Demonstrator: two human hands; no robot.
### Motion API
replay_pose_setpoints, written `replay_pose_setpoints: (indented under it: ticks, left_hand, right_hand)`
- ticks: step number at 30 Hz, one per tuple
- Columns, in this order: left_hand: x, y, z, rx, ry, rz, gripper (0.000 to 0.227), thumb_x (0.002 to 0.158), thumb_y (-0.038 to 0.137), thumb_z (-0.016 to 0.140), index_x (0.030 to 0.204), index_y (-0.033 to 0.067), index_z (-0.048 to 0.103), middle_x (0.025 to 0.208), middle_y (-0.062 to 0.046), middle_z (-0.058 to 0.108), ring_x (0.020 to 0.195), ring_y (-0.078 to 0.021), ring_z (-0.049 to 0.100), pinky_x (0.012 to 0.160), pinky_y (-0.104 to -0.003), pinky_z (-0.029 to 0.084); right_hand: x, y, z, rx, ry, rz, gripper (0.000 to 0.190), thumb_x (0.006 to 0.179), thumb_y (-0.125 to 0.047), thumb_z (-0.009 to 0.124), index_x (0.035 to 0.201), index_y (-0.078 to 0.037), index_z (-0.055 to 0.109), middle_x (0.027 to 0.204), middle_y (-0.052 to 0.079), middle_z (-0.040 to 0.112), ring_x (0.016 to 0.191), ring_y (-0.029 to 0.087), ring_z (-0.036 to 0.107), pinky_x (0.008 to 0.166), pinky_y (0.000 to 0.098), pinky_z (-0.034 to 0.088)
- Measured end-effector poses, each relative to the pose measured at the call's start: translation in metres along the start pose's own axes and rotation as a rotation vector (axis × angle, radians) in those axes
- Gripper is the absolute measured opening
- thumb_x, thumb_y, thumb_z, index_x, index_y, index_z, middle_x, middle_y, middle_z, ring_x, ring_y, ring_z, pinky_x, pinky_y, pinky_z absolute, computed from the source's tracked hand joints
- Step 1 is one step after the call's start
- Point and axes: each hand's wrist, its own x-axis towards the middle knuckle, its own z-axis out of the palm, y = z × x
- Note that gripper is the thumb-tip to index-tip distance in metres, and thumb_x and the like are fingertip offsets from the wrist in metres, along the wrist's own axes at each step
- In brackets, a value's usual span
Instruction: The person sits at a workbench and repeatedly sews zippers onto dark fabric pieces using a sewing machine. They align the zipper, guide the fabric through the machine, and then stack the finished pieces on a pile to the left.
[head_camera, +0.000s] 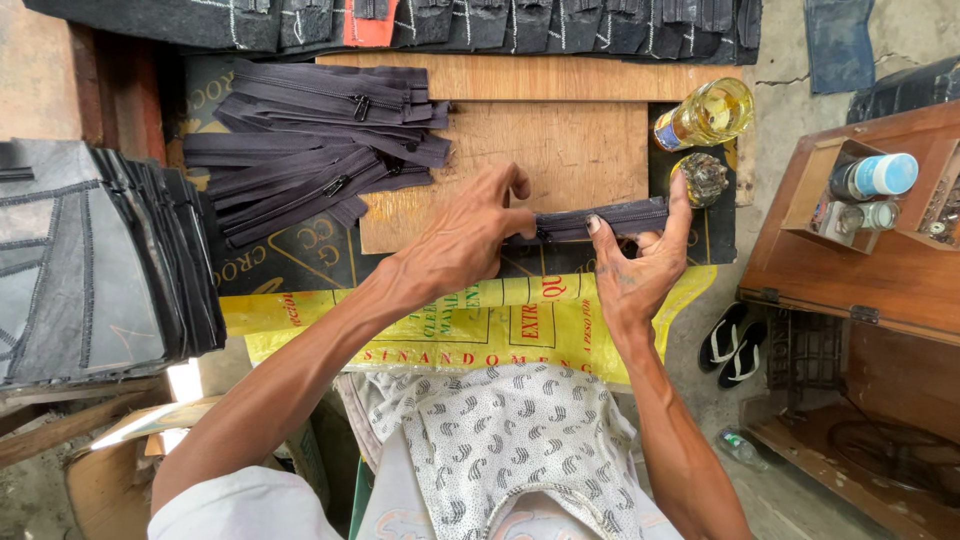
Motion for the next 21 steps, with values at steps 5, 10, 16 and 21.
replay_pose_setpoints:
  ticks: [5, 10, 16, 21]
  left_hand:
    - [0.0037, 0.0027, 0.0017, 0.033, 0.07, 0.103, 0.056, 0.066, -0.009, 0.064, 0.119, 0.0062, 0.075, 0.125, -0.02, 0.051, 0.113, -0.0376, 0.054, 0.092, -0.043, 0.047]
    - [0.0045, -0.0009, -0.0037, -0.12, 0.058, -0.028, 0.032, 0.077, -0.006, 0.066, 0.107, 0.0038, 0.074, 0.118, -0.019, 0.053, 0.107, -0.0356, 0.056, 0.088, -0.043, 0.047]
    - [0.004, -0.0059, 0.001, -0.075, 0.105, 0.05, 0.014, 0.074, 0.0, 0.074, 0.088, 0.0031, 0.071, 0.111, -0.018, 0.054, 0.107, -0.036, 0.056, 0.087, -0.043, 0.047]
    - [0.0031, -0.0062, 0.0028, -0.032, 0.124, 0.08, 0.013, 0.075, 0.002, 0.075, 0.088, 0.0045, 0.071, 0.113, -0.017, 0.055, 0.108, -0.0357, 0.055, 0.087, -0.043, 0.046]
  right_hand:
    - [-0.0005, 0.0001, 0.0003, 0.039, 0.008, 0.017, 0.086, 0.097, 0.012, 0.074, 0.165, 0.001, 0.023, 0.114, 0.009, 0.066, 0.098, 0.013, 0.067, 0.091, 0.024, 0.056]
    - [0.0, 0.0001, 0.0023, 0.068, 0.024, 0.039, 0.085, 0.096, 0.012, 0.075, 0.164, 0.002, 0.024, 0.117, 0.009, 0.065, 0.099, 0.012, 0.067, 0.091, 0.024, 0.056]
    - [-0.0003, 0.0017, 0.0021, 0.012, 0.027, 0.01, 0.084, 0.096, 0.012, 0.075, 0.163, 0.002, 0.026, 0.125, 0.01, 0.063, 0.101, 0.013, 0.066, 0.092, 0.0244, 0.055]
    - [0.0004, 0.0024, 0.0004, 0.06, 0.012, 0.029, 0.085, 0.096, 0.012, 0.075, 0.164, 0.002, 0.025, 0.123, 0.009, 0.063, 0.102, 0.012, 0.066, 0.093, 0.024, 0.056]
